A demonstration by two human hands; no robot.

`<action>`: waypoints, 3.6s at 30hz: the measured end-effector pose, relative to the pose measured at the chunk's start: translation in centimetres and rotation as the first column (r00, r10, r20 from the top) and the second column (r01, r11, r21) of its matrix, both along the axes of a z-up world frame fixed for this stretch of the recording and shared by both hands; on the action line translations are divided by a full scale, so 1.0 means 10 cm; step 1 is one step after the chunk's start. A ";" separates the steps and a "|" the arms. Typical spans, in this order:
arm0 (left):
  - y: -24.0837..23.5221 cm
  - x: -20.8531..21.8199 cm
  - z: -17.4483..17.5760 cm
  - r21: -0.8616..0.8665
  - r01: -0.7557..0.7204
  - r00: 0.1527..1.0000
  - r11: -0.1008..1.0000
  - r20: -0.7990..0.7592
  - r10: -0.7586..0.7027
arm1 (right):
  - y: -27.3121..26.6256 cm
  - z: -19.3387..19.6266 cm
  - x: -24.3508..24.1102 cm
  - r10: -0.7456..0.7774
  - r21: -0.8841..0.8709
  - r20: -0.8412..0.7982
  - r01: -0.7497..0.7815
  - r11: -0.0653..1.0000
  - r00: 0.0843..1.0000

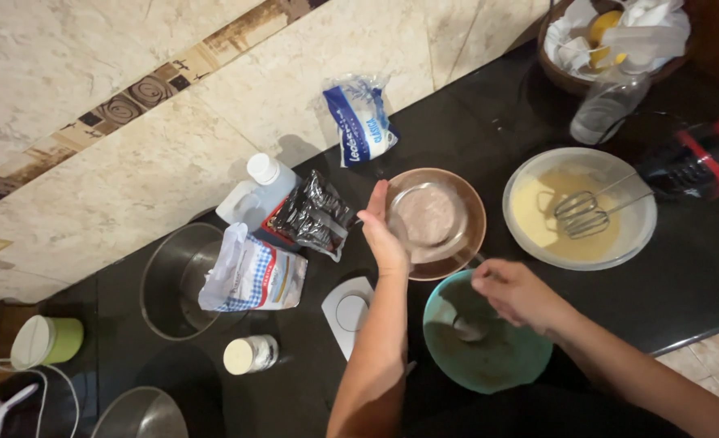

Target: The person uses a spoon to scoop a brown powder from a teal bowl and sifts it into a larger bowl using a metal sieve. The person repeatedly scoops and sifts the powder, occasionally tapping the sieve to help the powder pass through.

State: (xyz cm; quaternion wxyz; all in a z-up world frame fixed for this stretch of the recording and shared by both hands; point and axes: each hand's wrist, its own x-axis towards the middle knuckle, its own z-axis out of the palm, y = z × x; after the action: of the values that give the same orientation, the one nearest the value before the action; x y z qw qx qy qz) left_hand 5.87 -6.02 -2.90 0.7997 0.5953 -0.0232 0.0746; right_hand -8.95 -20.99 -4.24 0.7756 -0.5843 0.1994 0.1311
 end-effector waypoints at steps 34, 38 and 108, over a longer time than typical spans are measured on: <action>-0.02 0.04 0.01 -0.032 -0.013 1.000 0.999 0.017 0.014 | -0.04 0.08 0.09 -0.036 -0.093 0.001 0.036 0.995 0.999; -0.04 0.01 0.09 -0.002 -0.023 1.000 1.000 0.004 0.023 | -0.05 0.09 0.07 0.041 -0.091 -0.010 -0.041 0.995 0.999; 0.00 -0.09 0.21 0.030 -0.042 0.999 0.999 -0.014 0.042 | -0.03 0.15 -0.06 -0.025 -0.122 -0.029 0.021 0.992 0.999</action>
State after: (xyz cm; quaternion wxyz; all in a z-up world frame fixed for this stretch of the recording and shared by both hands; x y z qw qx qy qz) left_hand 5.00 -5.98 -0.82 0.7891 0.6081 -0.0061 0.0867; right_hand -9.55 -21.32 -2.72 0.7370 -0.6260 0.2255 0.1185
